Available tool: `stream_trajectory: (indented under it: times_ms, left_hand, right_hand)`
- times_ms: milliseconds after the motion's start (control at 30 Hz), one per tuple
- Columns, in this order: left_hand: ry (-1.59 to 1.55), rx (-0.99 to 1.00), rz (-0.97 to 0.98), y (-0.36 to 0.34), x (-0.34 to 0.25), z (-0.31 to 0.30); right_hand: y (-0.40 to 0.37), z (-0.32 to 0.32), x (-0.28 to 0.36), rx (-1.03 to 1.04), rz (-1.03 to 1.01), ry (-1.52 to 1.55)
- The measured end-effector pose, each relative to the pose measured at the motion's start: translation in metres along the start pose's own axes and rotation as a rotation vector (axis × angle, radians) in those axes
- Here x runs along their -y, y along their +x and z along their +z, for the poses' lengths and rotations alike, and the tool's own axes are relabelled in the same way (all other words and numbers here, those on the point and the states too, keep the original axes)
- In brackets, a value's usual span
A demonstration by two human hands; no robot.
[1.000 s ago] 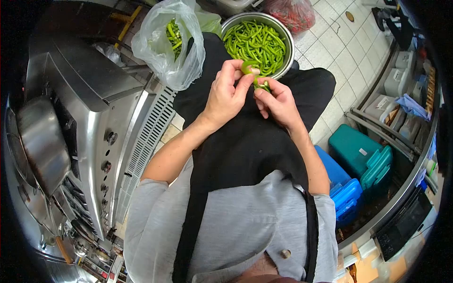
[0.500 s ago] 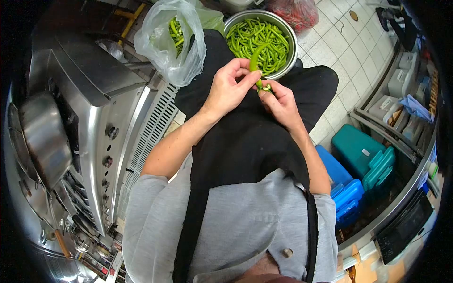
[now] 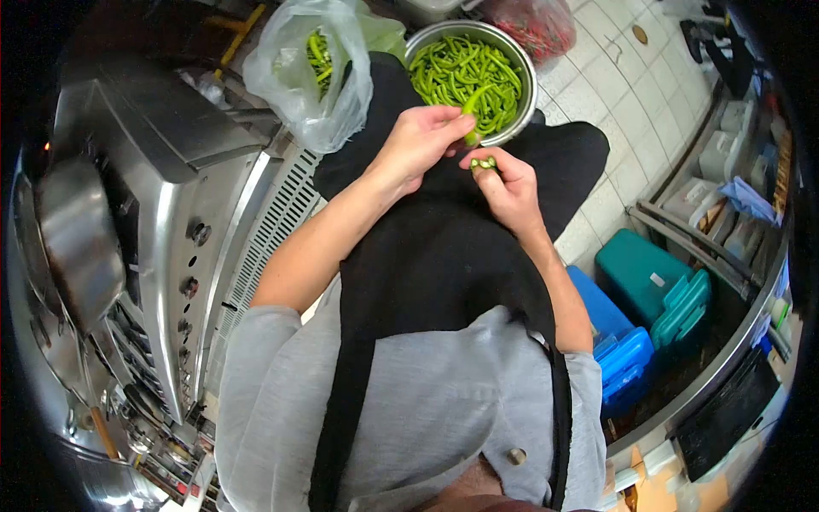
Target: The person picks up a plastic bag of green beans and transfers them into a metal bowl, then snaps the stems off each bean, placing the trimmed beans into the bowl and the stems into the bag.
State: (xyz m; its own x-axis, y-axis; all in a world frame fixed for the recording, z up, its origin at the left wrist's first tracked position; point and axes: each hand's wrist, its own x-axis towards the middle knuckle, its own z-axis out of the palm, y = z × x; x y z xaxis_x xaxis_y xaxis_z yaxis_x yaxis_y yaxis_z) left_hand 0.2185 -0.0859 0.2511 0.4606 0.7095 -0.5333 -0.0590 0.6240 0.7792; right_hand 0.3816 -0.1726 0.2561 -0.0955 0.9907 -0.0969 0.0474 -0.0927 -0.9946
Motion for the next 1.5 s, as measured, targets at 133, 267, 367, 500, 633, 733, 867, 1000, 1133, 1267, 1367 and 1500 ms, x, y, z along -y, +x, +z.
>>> stream_trajectory:
  times_ms: [133, 267, 367, 500, 633, 733, 867, 1000, 1133, 1267, 1367, 1500]
  left_hand:
    - [0.904, -0.189, 0.203, 0.021, -0.044, 0.009]
    - [0.621, -0.493, 0.694, -0.009, -0.072, -0.02]
    - [0.426, -0.766, 0.745, -0.004, -0.076, -0.099]
    - [0.837, -0.911, 0.533, 0.052, -0.027, -0.213]
    - [1.255, -0.789, 0.095, 0.078, -0.01, -0.231]
    - [1.491, -0.713, 0.049, 0.082, 0.011, -0.238]
    - [1.538, -0.735, 0.137, 0.082, 0.024, -0.248]
    - [1.242, -0.88, 0.345, 0.039, -0.003, -0.226]
    - [1.0, -0.928, 0.315, -0.008, -0.024, -0.206]
    - [0.651, -0.693, 0.315, -0.07, -0.048, -0.167]
    - [0.629, -0.355, 0.297, -0.101, -0.06, -0.12]
    - [0.826, 0.028, 0.374, -0.093, -0.056, -0.067]
  right_hand:
    - [0.007, 0.006, 0.004, 0.013, 0.13, 0.044]
    - [-0.001, -0.003, -0.003, -0.014, 0.283, 0.233]
    - [-0.002, -0.006, -0.008, -0.056, 0.374, 0.391]
    - [0.006, 0.005, -0.001, -0.048, 0.436, 0.384]
    - [0.015, 0.009, 0.003, 0.041, 0.418, 0.25]
    - [0.013, 0.005, 0.008, 0.013, 0.421, 0.223]
    - [0.009, 0.006, 0.005, -0.073, 0.428, 0.271]
    - [0.013, 0.01, 0.003, -0.079, 0.443, 0.327]
    - [0.024, 0.017, 0.006, -0.055, 0.423, 0.284]
    - [0.027, 0.016, 0.003, -0.028, 0.42, 0.29]
    - [0.027, 0.015, 0.003, 0.016, 0.39, 0.278]
    - [0.025, 0.017, 0.005, 0.028, 0.395, 0.298]
